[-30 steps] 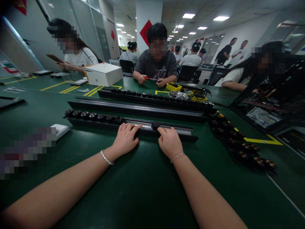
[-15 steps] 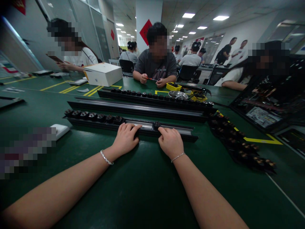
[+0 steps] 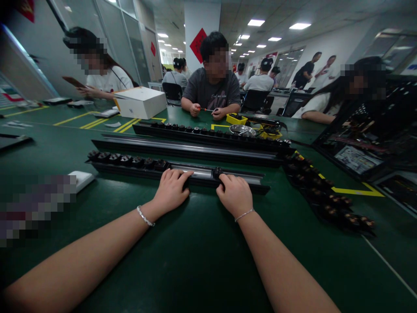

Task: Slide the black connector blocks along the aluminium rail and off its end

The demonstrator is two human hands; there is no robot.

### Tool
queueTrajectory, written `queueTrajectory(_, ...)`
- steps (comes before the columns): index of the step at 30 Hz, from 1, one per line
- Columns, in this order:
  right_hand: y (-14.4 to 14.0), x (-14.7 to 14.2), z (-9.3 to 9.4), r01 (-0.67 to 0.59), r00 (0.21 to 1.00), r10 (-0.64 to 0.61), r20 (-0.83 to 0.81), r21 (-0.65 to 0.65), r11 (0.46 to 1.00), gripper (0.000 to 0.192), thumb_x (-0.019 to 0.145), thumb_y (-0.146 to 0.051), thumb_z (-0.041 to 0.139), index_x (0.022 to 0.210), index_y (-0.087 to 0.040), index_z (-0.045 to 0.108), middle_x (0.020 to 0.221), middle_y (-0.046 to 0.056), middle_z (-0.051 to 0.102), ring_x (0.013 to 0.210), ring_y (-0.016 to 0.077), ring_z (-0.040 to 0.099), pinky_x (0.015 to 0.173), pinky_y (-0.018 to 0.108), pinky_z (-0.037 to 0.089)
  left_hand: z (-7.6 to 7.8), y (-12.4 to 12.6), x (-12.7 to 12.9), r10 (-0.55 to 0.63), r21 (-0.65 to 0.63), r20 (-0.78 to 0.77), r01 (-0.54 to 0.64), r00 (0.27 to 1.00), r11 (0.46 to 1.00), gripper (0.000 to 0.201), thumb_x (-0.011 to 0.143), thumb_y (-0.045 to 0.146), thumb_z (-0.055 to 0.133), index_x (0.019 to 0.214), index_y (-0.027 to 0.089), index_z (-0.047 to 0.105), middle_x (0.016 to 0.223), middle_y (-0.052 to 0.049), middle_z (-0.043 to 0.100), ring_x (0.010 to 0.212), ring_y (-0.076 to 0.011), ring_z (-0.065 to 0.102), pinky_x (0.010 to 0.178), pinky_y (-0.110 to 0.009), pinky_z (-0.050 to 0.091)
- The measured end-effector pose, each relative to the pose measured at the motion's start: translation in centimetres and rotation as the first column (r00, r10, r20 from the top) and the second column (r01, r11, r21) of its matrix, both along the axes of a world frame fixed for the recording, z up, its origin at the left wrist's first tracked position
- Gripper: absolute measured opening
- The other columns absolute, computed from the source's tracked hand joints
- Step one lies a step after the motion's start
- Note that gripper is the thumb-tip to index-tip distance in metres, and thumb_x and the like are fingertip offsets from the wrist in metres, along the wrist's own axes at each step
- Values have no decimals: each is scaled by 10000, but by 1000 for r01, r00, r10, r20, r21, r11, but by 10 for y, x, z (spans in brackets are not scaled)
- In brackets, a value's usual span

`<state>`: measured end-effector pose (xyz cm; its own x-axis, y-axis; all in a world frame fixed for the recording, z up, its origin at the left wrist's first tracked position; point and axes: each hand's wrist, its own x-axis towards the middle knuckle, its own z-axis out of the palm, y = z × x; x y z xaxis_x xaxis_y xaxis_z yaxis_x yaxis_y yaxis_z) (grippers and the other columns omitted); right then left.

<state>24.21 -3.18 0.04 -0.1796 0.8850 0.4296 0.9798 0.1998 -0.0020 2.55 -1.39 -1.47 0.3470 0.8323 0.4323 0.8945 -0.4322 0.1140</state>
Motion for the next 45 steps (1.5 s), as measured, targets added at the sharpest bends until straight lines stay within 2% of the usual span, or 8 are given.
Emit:
queueTrajectory(9, -1, -2, 4, 58, 998, -59, -37, -35, 998, 234, 838, -320, 451, 915, -179, 621, 894, 68, 663, 821, 201, 583, 761, 329, 395, -1, -1, -1, -12, 19, 11, 11, 1000, 1000, 514, 762, 232, 542, 1275, 250, 505, 1121, -71, 562, 1104, -257, 456, 1082, -435, 251)
queueTrajectory(16, 0, 0, 3, 42, 997, -43, -58, -6, 999, 223, 850, -333, 440, 876, -186, 605, 917, 62, 660, 823, 195, 574, 754, 316, 383, -1, 0, 0, -9, 26, 14, 9, 1000, 1000, 518, 757, 232, 546, 1273, 248, 512, 1107, -74, 566, 1104, -258, 462, 1083, -438, 254)
queueTrajectory(23, 2, 2, 0, 74, 990, -70, -119, 27, 997, 205, 839, -348, 454, 811, -188, 578, 815, 61, 634, 777, 201, 550, 747, 328, 381, 0, 0, 0, -13, 18, 18, 13, 1000, 1000, 518, 751, 236, 549, 1269, 245, 515, 1113, -77, 565, 1103, -260, 460, 1083, -439, 256)
queueTrajectory(26, 6, 1, -4, 126, 974, -109, -200, 76, 989, 256, 816, -391, 486, 889, -167, 586, 904, 96, 637, 852, 227, 551, 766, 341, 399, -1, 0, 1, -2, 16, 17, 2, 1000, 1000, 516, 751, 235, 548, 1266, 254, 516, 1109, -75, 565, 1101, -259, 462, 1080, -443, 257)
queueTrajectory(29, 9, 0, -7, 118, 965, -83, -249, 129, 985, 403, 824, -412, 481, 1130, -161, 561, 1181, 127, 589, 1086, 260, 507, 903, 381, 378, -1, 0, 1, 5, 14, 17, -5, 1000, 1000, 514, 747, 229, 547, 1259, 259, 518, 1100, -75, 566, 1097, -260, 464, 1076, -450, 259)
queueTrajectory(32, 12, -2, -8, 85, 967, -63, -247, 80, 993, 466, 868, -414, 414, 1291, -232, 486, 1325, 89, 521, 1219, 263, 435, 1004, 453, 302, -1, 0, 2, 5, 13, 21, -5, 1000, 1000, 513, 744, 230, 549, 1256, 253, 520, 1094, -78, 565, 1090, -261, 468, 1076, -452, 255)
queueTrajectory(38, 19, -6, -4, 195, 911, -190, -365, -25, 981, 432, 840, -474, 449, 1158, -221, 596, 1160, 82, 632, 1134, 260, 511, 1001, 482, 283, -1, 0, 5, 24, 14, 27, -24, 999, 1000, 495, 749, 227, 543, 1243, 245, 526, 1077, -78, 566, 1088, -261, 464, 1079, -452, 246)
queueTrajectory(45, 20, -7, 1, 198, 910, -198, -364, -38, 979, 369, 823, -461, 468, 1049, -221, 634, 1043, 83, 660, 1035, 261, 545, 927, 452, 328, 0, 0, 4, 23, -1, 32, -23, 999, 1000, 492, 749, 220, 535, 1241, 247, 524, 1092, -75, 566, 1099, -258, 461, 1086, -452, 235)
